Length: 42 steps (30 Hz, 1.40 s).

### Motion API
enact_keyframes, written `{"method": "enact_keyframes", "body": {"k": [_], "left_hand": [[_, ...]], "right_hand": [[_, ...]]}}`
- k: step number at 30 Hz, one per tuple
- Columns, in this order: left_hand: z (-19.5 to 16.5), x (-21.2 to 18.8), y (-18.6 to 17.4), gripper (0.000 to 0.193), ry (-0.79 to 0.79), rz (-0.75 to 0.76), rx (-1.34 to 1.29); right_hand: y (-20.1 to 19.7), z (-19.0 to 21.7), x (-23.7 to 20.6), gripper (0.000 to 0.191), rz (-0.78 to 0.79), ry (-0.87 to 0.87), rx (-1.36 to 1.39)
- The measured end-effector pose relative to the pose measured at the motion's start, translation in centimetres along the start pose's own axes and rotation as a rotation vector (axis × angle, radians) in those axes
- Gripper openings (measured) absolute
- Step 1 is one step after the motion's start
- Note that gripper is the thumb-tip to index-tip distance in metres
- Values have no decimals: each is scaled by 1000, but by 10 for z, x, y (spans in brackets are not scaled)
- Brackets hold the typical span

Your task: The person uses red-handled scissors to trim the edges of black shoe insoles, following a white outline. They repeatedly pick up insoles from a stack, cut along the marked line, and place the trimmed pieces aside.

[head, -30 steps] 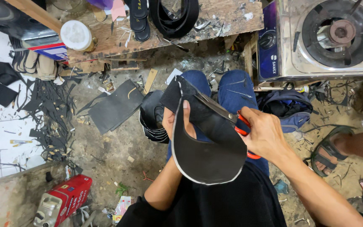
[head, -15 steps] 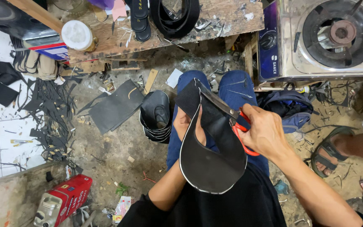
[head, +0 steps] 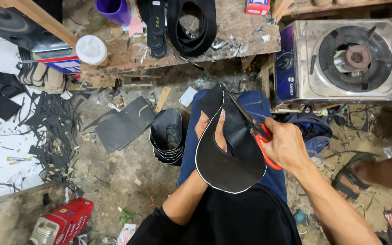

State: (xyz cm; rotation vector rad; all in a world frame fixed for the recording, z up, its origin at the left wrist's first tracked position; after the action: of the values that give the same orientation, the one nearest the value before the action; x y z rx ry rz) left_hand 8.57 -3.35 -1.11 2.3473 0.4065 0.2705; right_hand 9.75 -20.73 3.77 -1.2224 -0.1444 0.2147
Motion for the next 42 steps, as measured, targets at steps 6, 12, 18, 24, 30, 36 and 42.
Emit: {"method": "enact_keyframes", "body": {"k": [6, 12, 18, 24, 30, 36, 42], "left_hand": [[-9, 1, 5, 25, -35, -9, -30], [-6, 10, -15, 25, -164, -41, 29], [2, 43, -31, 48, -170, 15, 37], [2, 49, -27, 60, -411, 49, -208], [2, 38, -31, 59, -402, 89, -396], [-3, 42, -36, 65, -387, 78, -199], [-6, 33, -21, 68, -456, 104, -156]], "right_hand": [[-1, 3, 7, 29, -6, -4, 17], [-5, -1, 8, 42, -4, -22, -90], [-10, -1, 8, 46, -174, -127, -157], [-8, -1, 11, 45, -259, -139, -193], [-10, 1, 19, 44, -263, -166, -188], [-9, 4, 22, 45, -193, -153, -146], [-9, -4, 28, 47, -225, -187, -212]]}}
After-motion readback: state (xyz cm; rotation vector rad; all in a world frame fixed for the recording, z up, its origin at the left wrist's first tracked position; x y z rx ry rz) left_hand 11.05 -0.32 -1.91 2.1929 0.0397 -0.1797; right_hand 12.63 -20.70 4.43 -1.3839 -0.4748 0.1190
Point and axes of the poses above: each hand's wrist, its own x-axis towards the middle knuckle, its own y-axis out of the palm, z = x × y, the point moved 4 cm from there along x, towards the middle knuckle, and after that the axes turned 12 degrees about -x, right-handed, at the moved point
